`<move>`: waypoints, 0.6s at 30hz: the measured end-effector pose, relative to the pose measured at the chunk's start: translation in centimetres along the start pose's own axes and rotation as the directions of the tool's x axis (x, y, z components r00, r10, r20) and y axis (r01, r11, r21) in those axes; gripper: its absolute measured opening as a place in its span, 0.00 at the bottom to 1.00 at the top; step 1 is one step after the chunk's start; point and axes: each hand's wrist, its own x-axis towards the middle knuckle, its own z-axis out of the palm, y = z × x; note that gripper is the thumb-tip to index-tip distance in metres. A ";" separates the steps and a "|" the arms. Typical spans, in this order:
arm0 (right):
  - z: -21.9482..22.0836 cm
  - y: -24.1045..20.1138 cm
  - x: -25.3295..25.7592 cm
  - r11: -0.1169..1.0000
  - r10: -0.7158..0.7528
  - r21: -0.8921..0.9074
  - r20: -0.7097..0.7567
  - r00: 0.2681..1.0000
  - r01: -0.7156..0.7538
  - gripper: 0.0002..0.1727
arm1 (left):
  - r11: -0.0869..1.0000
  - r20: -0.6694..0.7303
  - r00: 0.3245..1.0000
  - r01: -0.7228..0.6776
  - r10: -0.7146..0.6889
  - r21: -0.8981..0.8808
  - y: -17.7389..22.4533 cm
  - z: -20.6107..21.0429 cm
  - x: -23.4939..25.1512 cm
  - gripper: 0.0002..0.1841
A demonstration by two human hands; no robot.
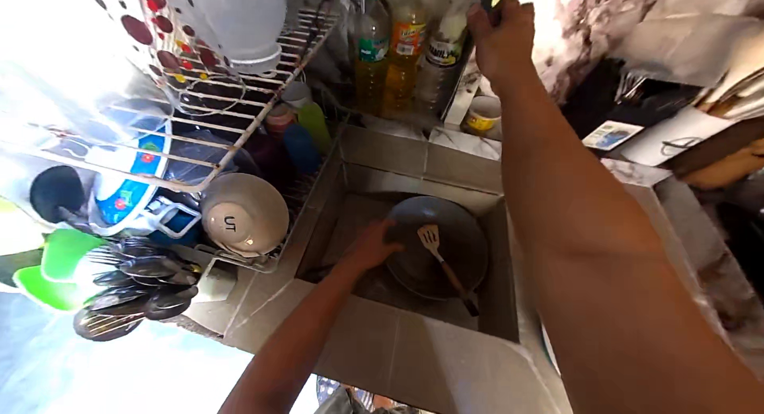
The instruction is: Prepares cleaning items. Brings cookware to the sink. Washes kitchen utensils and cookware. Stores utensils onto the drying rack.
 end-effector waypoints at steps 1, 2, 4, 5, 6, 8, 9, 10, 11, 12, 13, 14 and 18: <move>0.1 0.3 0.3 0.997 0.023 0.074 -0.020 1.000 -0.021 0.29 | 0.991 -0.007 0.998 -0.065 0.065 -0.119 1.8 0.4 1.6 0.31; 0.0 0.6 0.4 0.985 0.038 0.169 -0.026 0.999 -0.033 0.27 | 0.960 -0.032 0.992 -0.128 0.124 -0.249 3.5 1.1 3.5 0.28; -0.9 0.9 -0.2 0.942 0.012 0.335 0.047 0.999 -0.027 0.24 | 0.846 -0.076 0.981 -0.192 0.177 -0.498 7.4 2.2 7.3 0.24; -1.7 0.9 -0.6 0.930 -0.017 0.368 0.078 0.997 -0.013 0.23 | 0.763 -0.083 0.982 -0.184 0.170 -0.619 9.4 2.7 9.1 0.24; -2.4 1.1 -1.3 0.927 -0.035 0.375 0.086 0.996 0.000 0.23 | 0.666 -0.082 0.987 -0.155 0.140 -0.730 11.2 3.3 10.6 0.25; -3.6 1.4 -3.7 0.920 -0.018 0.392 0.032 0.999 0.004 0.32 | 0.452 -0.066 0.997 -0.080 0.047 -0.889 13.8 3.6 12.7 0.25; -4.0 2.1 -5.3 0.914 0.007 0.406 0.006 1.000 -0.009 0.36 | 0.358 -0.066 0.998 -0.058 -0.009 -0.932 14.6 3.6 13.7 0.24; -4.0 3.5 -7.3 0.925 0.039 0.378 -0.011 0.999 -0.032 0.35 | 0.272 -0.068 0.995 -0.047 -0.068 -0.961 15.0 3.7 14.5 0.24; -3.5 5.6 -10.1 0.950 0.085 0.300 0.015 0.996 -0.085 0.32 | 0.191 -0.073 0.989 -0.047 -0.129 -0.980 15.0 3.7 15.4 0.23; -2.7 8.1 -13.5 0.967 0.171 0.168 0.116 0.978 -0.189 0.29 | 0.146 -0.066 0.981 -0.040 -0.180 -0.988 14.8 3.7 16.2 0.22; -1.5 10.8 -17.2 0.955 0.290 -0.021 0.287 0.913 -0.297 0.28 | 0.121 -0.038 0.976 -0.012 -0.213 -0.993 14.6 3.4 16.7 0.23; 0.2 13.3 -20.6 0.905 0.425 -0.250 0.470 0.773 -0.345 0.28 | 0.133 -0.015 0.974 0.016 -0.228 -0.991 14.2 3.1 17.0 0.24; 6.6 15.5 -29.2 0.681 0.723 -0.712 0.619 0.308 -0.167 0.40 | 0.285 -0.025 0.978 0.036 -0.206 -0.958 13.5 1.8 16.7 0.28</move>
